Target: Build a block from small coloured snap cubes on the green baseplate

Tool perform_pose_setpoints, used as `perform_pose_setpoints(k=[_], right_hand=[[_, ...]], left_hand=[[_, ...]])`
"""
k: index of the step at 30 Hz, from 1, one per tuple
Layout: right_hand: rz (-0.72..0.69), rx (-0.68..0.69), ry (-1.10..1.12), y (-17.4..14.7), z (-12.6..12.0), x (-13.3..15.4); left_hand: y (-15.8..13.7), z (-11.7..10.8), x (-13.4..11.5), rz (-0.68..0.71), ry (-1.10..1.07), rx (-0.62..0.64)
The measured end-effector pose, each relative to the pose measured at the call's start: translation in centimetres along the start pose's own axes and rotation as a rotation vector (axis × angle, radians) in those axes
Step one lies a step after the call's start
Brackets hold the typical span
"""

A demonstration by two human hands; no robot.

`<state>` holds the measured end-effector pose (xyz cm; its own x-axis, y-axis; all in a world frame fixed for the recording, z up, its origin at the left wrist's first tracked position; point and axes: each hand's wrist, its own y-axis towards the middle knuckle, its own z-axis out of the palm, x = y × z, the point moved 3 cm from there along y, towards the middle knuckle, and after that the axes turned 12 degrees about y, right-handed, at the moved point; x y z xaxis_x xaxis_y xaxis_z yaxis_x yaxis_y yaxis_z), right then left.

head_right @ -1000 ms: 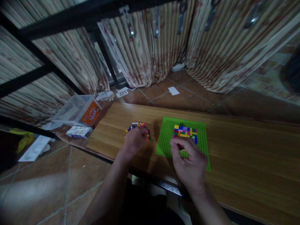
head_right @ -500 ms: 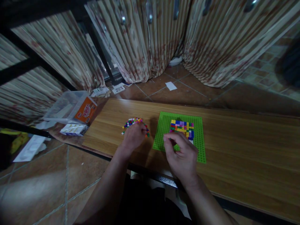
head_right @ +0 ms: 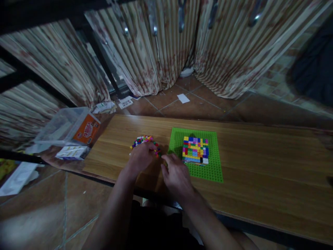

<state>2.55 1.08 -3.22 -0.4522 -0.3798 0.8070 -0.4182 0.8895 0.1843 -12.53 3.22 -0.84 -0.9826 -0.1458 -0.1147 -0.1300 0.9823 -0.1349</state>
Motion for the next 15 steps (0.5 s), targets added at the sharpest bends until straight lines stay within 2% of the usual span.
perform_pose_setpoints(k=[9,15], right_hand=[[0.085,0.01,-0.153,1.3,1.2,-0.4],[0.113,0.068,-0.207,2.3,1.8,0.1]], left_hand=[[0.0,-0.3,-0.3,-0.034,0.016,-0.052],[0.5,-1.2,0.5,-0.002,-0.281,-0.165]])
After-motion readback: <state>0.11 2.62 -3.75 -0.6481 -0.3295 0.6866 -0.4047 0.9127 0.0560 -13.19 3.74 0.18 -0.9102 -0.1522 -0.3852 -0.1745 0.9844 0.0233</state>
